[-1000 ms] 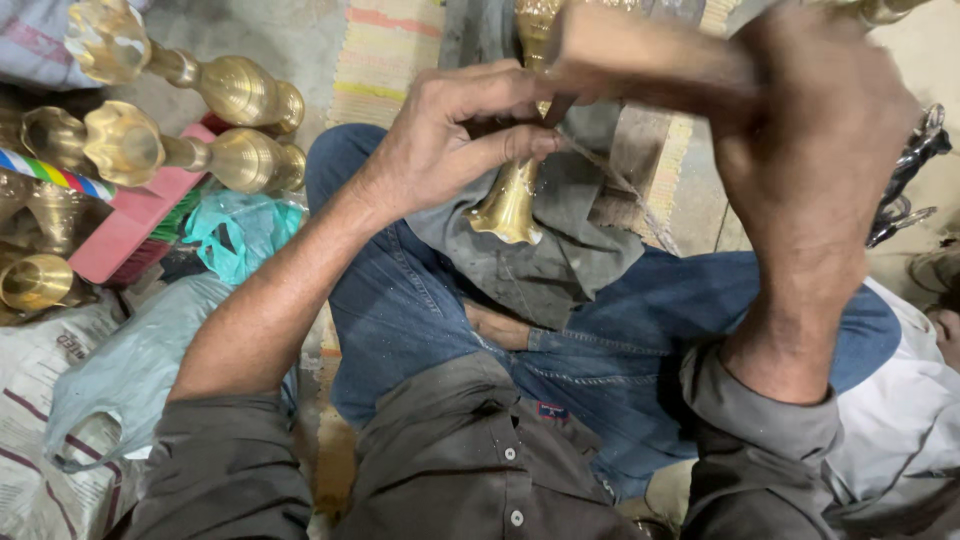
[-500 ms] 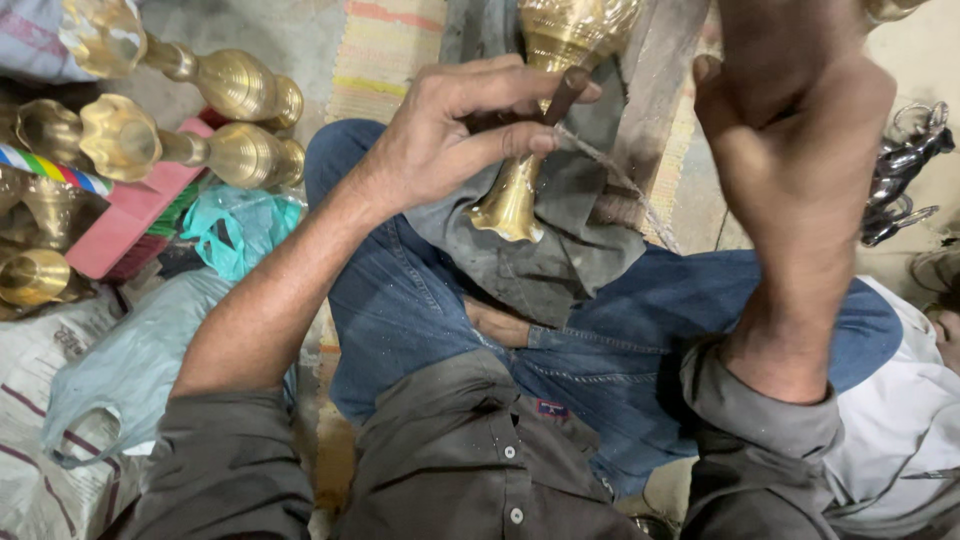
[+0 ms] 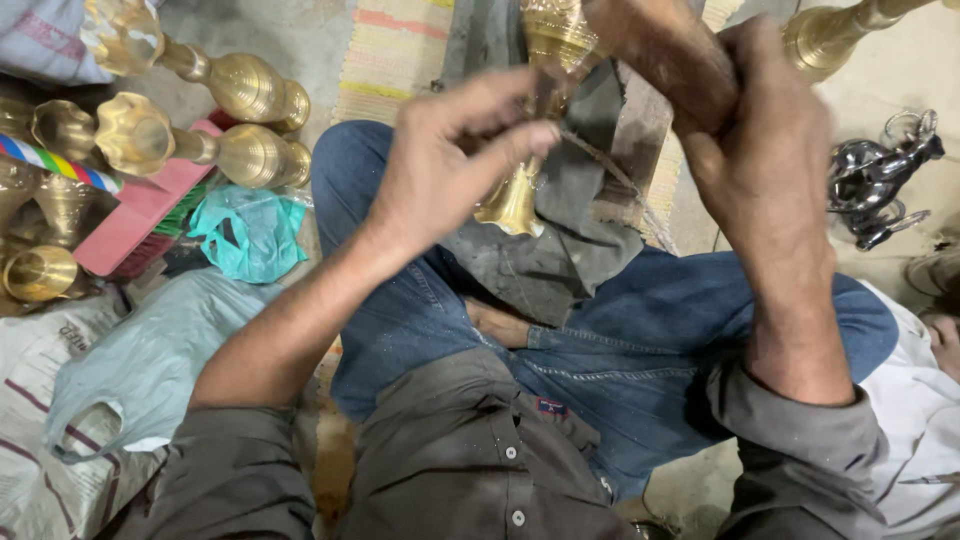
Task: The person sits on the floor holding a brass vase against a wooden support and uses a chisel-like punch and a wooden mallet to repeatedly strike and shape the vase's surface, repositioning the punch around the rim as they work.
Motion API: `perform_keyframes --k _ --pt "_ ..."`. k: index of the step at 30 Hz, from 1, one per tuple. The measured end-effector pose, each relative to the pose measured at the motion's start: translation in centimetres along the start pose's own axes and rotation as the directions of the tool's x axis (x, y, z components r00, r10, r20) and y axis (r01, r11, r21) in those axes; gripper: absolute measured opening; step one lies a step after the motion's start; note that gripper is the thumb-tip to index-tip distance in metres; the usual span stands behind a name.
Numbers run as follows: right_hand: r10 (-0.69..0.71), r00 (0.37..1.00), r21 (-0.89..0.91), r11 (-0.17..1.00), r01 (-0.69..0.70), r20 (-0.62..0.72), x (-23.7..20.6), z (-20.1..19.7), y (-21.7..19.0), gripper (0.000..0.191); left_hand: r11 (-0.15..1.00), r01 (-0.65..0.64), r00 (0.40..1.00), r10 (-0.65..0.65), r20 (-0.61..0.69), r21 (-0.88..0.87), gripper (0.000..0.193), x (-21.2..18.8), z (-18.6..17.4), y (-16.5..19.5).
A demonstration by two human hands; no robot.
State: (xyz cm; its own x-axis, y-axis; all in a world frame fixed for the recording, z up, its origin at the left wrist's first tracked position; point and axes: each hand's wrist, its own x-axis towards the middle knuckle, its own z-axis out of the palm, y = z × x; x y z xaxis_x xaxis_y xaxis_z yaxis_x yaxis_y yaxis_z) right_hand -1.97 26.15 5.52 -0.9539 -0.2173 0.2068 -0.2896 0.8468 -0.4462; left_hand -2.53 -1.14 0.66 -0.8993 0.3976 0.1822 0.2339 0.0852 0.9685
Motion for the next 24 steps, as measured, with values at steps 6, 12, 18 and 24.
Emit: perform_keyframes --k 6,12,18,24 --pt "-0.133 0.99 0.211 0.967 0.142 -0.056 -0.1 2.8 1.0 0.047 0.955 -0.13 0.991 0.126 0.032 0.266 0.036 -0.5 1.0 0.9" --pt "-0.155 0.979 0.069 0.984 0.165 -0.134 -0.7 2.9 1.8 0.04 0.953 -0.092 0.994 0.069 0.089 0.289 0.038 0.2 1.0 0.8" --pt "-0.124 0.979 -0.11 0.988 0.106 -0.164 -0.8 3.1 3.3 0.029 0.915 -0.174 0.983 0.14 0.118 0.363 0.039 0.2 1.0 0.8" --pt "0.426 0.885 0.732 0.539 -0.417 0.19 -0.9 3.0 3.9 0.021 0.917 -0.183 0.981 0.146 0.127 0.354 0.038 0.2 1.1 0.7"
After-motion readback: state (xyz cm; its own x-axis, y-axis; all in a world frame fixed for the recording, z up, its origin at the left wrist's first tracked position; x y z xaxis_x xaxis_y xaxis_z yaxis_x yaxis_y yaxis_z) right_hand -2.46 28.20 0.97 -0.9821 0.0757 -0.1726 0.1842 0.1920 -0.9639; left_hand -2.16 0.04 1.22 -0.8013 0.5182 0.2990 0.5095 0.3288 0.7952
